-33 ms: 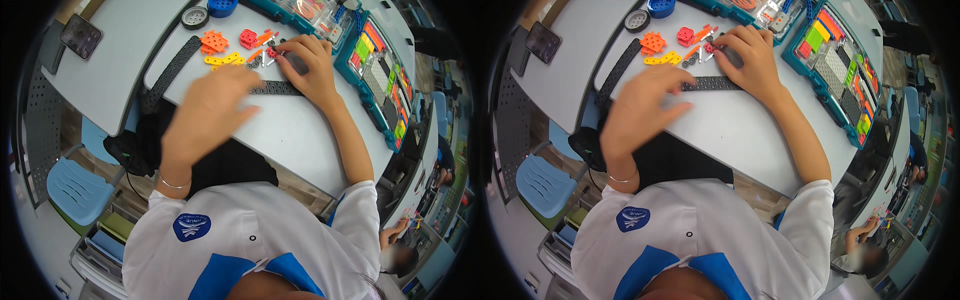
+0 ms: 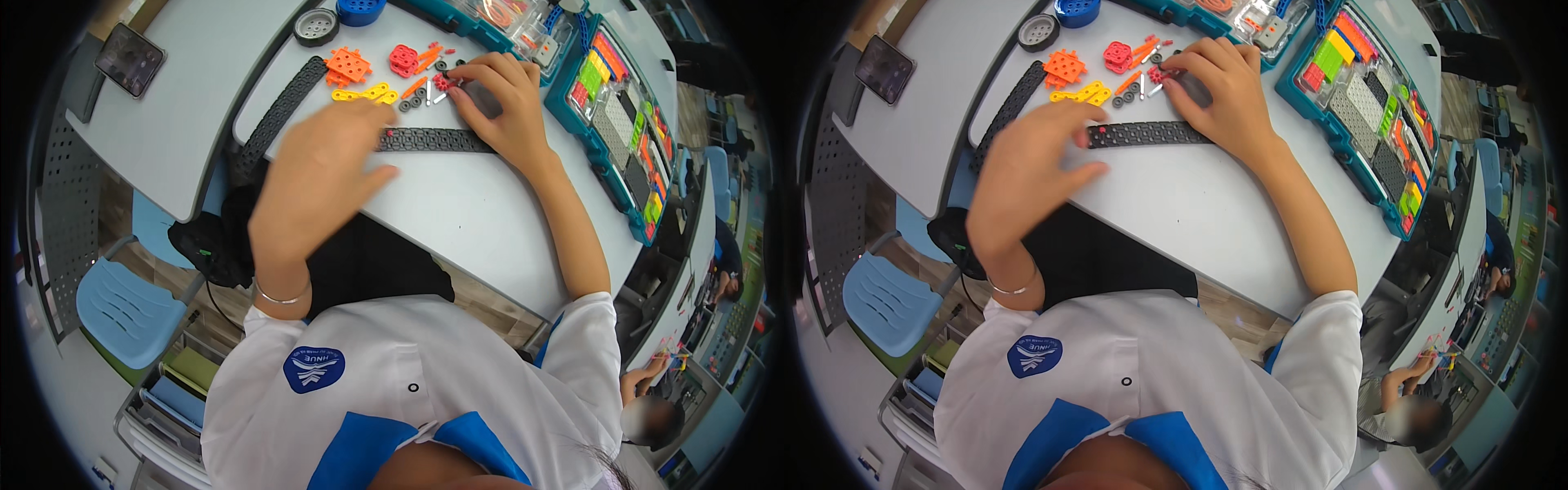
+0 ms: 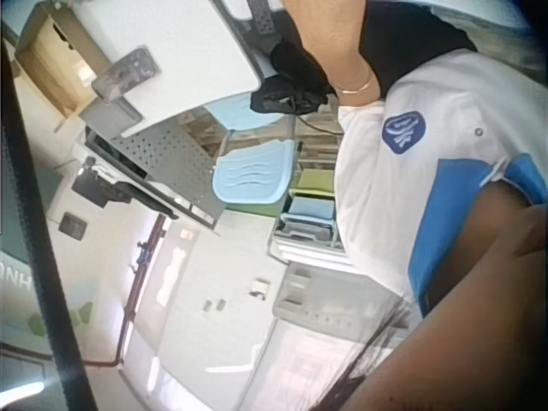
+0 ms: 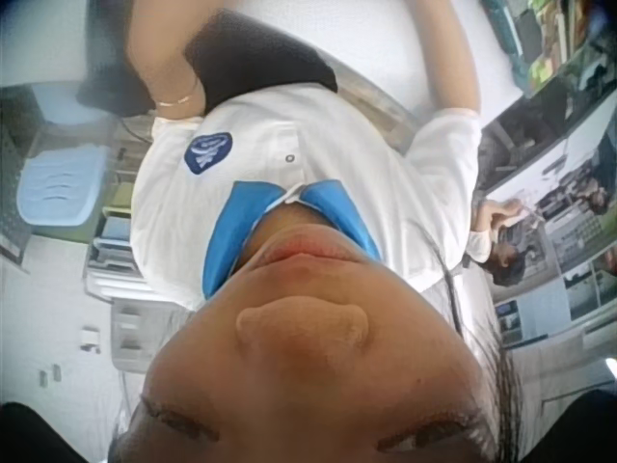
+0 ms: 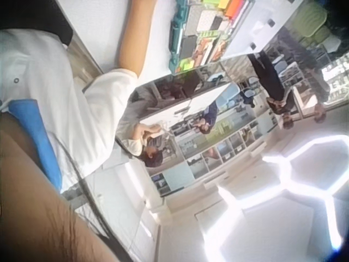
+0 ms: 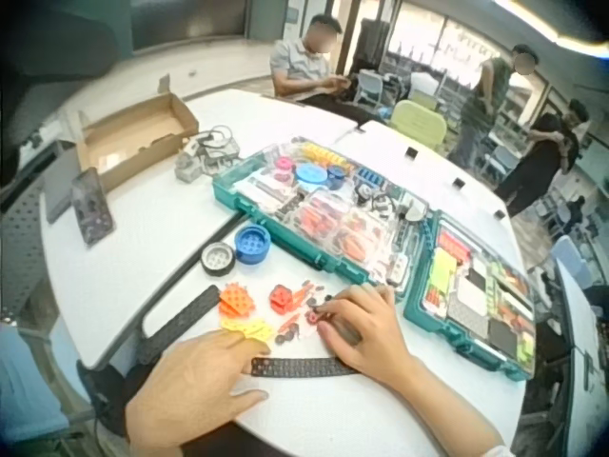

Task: The person assembles a mechanical model using colorful plastic parts, gears, and rods from a kit. They connect pieces by hand and use a screwdriver to tighten components, building a small structure on the table.

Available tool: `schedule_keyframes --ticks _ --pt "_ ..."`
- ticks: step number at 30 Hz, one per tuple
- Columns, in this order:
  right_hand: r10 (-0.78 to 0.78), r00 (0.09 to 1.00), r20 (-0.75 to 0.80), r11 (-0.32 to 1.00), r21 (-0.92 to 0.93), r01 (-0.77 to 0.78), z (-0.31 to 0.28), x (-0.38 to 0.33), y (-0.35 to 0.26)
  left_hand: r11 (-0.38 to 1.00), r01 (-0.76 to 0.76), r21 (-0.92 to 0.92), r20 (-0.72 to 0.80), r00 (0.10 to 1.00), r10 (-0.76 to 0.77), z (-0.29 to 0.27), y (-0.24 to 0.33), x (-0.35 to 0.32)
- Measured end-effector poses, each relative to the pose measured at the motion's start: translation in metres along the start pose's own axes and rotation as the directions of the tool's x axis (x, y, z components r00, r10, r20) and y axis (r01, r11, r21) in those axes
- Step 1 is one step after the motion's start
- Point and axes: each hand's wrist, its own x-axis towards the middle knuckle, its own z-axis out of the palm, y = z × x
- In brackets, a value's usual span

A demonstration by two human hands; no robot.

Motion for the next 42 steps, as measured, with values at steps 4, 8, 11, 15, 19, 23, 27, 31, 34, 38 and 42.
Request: schedule_keyframes --ticks 4,8,11,15,19,23,27,31,34,38,42 --pt "-0.037 0.999 0.01 0.999 -0.022 0.037 0.003 0.003 0.008 0.999 0.027 0.035 0.041 0.999 -0.028 -0.004 -0.008 0.014" --pt "-0.018 1.0 -0.002 0.999 -0.041 0.018 0.002 0.001 0.008 0.993 0.071 -0.092 0.112 0.992 -0.061 0.005 -0.023 0.013" --pt "-0.015 0.999 0.032 1.0 -0.024 0.016 0.001 0.004 0.005 0.968 0.089 -0.236 0.116 0.991 -0.063 0.009 -0.038 0.008" --pt "0.026 0.995 0.094 0.999 -0.032 -0.023 0.0 0.006 0.002 0.961 -0.005 -0.276 -0.075 0.997 -0.016 0.023 -0.045 0.0" --pt "0.111 0.981 0.16 0.994 -0.018 -0.109 -0.001 0.006 -0.004 0.97 -0.051 -0.239 -0.126 0.992 0.022 0.028 -0.048 -0.001" --pt "0.15 0.975 0.164 0.988 0.017 -0.155 0.001 0.005 -0.005 0.965 -0.065 -0.253 -0.13 0.991 0.033 0.027 -0.051 -0.002" --pt "0.056 0.998 0.035 0.998 -0.029 -0.055 0.001 0.008 -0.01 0.956 -0.067 -0.286 -0.15 0.988 0.024 0.027 -0.052 -0.004" --pt "0.068 0.995 -0.078 0.998 0.002 -0.068 -0.004 0.003 -0.043 0.965 -0.078 -0.249 -0.182 0.983 0.033 0.03 -0.049 -0.001" --pt "0.01 0.999 -0.034 0.996 0.088 -0.007 -0.003 -0.004 -0.066 0.963 -0.064 -0.261 -0.134 0.991 0.029 0.028 -0.048 0.003" --pt "0.142 0.99 -0.023 0.961 0.243 -0.133 0.008 -0.013 -0.082 0.964 0.022 -0.264 -0.008 1.0 -0.025 0.021 -0.042 0.014" --pt "0.309 0.951 0.013 0.86 0.423 -0.285 0.016 -0.015 -0.086 0.964 -0.003 -0.266 0.013 1.0 0.007 0.018 -0.041 0.026"
